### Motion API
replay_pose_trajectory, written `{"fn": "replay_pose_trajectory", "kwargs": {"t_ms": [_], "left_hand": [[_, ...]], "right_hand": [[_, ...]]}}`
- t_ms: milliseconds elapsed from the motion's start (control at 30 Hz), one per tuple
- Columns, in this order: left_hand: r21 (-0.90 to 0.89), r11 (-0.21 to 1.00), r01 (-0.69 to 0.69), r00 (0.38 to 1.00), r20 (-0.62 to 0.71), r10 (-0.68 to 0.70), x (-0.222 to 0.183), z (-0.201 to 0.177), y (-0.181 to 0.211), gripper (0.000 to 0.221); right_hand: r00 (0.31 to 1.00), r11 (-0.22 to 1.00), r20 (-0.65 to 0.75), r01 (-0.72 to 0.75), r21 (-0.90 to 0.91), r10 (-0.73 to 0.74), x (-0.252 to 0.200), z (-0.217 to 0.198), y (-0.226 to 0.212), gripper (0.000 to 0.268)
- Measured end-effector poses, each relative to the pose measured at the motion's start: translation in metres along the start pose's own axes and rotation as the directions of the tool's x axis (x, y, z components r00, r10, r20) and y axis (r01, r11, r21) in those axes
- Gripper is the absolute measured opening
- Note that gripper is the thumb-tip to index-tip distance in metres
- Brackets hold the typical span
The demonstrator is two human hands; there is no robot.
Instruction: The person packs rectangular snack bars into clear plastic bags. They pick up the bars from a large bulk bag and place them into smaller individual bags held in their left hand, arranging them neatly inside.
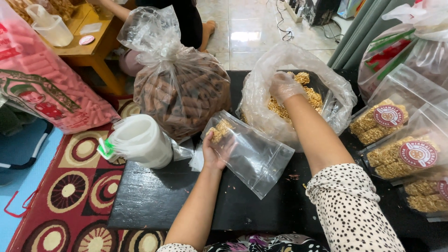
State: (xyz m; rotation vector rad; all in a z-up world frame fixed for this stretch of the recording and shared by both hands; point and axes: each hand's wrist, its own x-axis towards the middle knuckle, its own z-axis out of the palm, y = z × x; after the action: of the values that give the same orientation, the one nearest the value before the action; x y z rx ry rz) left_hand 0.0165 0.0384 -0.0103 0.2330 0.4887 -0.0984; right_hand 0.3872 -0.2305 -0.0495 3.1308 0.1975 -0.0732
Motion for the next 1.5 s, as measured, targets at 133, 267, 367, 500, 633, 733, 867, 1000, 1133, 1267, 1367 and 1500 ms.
{"fn": "replay_pose_trajectory", "kwargs": {"t_ms": [133, 267, 367, 500, 633, 733, 867, 1000, 1133, 1267, 1367, 1500], "left_hand": [[-0.014, 1.0, -0.002, 1.0, -0.004, 0.001, -0.003, 0.003, -0.001, 0.043], [0.008, 1.0, -0.003, 1.0, -0.004, 0.003, -0.004, 0.004, -0.001, 0.045], [0.011, 1.0, -0.004, 1.0, -0.008, 0.004, -0.005, 0.003, 0.0, 0.045], [0.011, 1.0, 0.005, 1.0, -0.002, -0.005, -0.004, 0.002, -0.001, 0.045], [0.032, 0.999, 0.009, 1.0, -0.009, -0.009, -0.002, 0.002, -0.001, 0.049], [0.038, 0.999, 0.004, 1.0, -0.006, -0.003, -0.006, 0.005, -0.001, 0.048], [0.04, 0.999, -0.004, 1.0, 0.006, 0.003, -0.013, 0.011, -0.001, 0.047], [0.056, 0.998, -0.015, 1.0, 0.015, 0.015, -0.012, 0.009, -0.002, 0.046], [0.053, 0.998, -0.018, 0.999, 0.032, 0.016, -0.008, 0.005, -0.002, 0.047], [0.057, 0.998, -0.022, 0.999, 0.04, 0.02, -0.01, 0.005, -0.002, 0.047], [0.063, 0.998, -0.027, 0.999, 0.048, 0.024, -0.012, 0.006, -0.002, 0.047], [0.064, 0.998, -0.016, 0.999, 0.051, 0.013, -0.019, 0.009, -0.001, 0.045]], "right_hand": [[0.991, 0.987, 0.109, 0.097, -0.13, -0.083, -0.064, -0.081, -0.024, 0.046], [0.995, 0.994, 0.012, 0.098, 0.043, -0.099, -0.109, -0.115, -0.035, 0.042], [0.992, 0.975, -0.077, 0.111, 0.193, -0.098, -0.139, -0.145, -0.046, 0.041], [0.994, 0.849, -0.089, 0.098, 0.52, -0.061, -0.21, -0.221, -0.054, 0.051], [0.962, 0.257, 0.01, 0.062, 0.964, -0.271, -0.241, -0.243, -0.026, 0.057], [0.939, 0.209, 0.017, 0.059, 0.976, -0.345, -0.275, -0.259, -0.019, 0.05], [0.91, 0.283, -0.04, 0.17, 0.944, -0.412, -0.299, -0.26, -0.001, 0.037], [0.889, 0.314, -0.191, 0.338, 0.887, -0.417, -0.294, -0.238, 0.026, 0.042], [0.887, 0.231, -0.205, 0.32, 0.919, -0.413, -0.28, -0.229, 0.034, 0.076], [0.896, 0.092, -0.207, 0.262, 0.961, -0.393, -0.28, -0.213, 0.041, 0.088], [0.901, 0.021, -0.22, 0.245, 0.969, -0.374, -0.279, -0.205, 0.045, 0.088], [0.908, -0.039, -0.231, 0.232, 0.972, -0.348, -0.276, -0.198, 0.047, 0.097]]}}
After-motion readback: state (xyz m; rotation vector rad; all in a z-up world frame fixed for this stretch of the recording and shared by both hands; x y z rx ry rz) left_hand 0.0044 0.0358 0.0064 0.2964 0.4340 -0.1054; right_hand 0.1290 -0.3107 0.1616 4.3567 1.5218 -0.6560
